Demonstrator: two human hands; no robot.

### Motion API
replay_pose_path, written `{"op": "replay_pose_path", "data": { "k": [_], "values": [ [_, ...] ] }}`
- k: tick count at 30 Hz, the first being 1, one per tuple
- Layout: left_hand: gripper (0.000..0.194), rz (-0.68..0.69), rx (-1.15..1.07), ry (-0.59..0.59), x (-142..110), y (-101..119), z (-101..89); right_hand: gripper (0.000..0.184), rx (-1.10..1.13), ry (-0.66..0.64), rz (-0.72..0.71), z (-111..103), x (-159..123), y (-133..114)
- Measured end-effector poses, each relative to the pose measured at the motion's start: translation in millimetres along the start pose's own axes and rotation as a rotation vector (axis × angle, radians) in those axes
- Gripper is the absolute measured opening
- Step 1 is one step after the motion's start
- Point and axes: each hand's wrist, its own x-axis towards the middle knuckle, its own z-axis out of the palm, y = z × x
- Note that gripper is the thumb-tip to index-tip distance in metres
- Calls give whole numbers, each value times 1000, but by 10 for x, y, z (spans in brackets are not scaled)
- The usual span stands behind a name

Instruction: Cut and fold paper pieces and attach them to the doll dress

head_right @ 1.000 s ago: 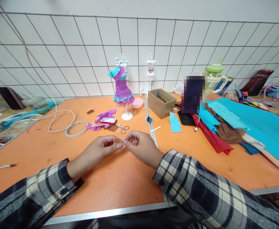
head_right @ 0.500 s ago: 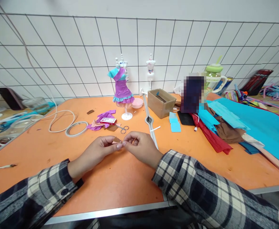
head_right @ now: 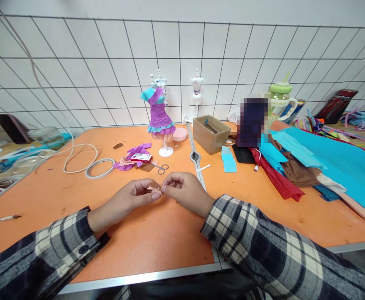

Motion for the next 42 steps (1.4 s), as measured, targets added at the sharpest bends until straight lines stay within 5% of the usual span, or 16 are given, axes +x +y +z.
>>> {"op": "replay_pose_path", "data": {
  "k": [3,7,12,33,42],
  "values": [
    [25,-2,-9,41,10,-27,-16,14,-53,62,-7,-18,-1,3],
    [25,-2,-10,90,13,-21,-21,23,-349,215,-308,-42,-36,-17],
    [22,1,-12,109,6,2,-10,10,-649,187,-539,-58,-86,-47],
    [24,43,-39,86,-1,-4,1,15,-807,180,-599,-42,-104,-54],
    [28,60,11,95,7,46,53,7,-617,205,-442,10,-65,-63]
  ]
}}
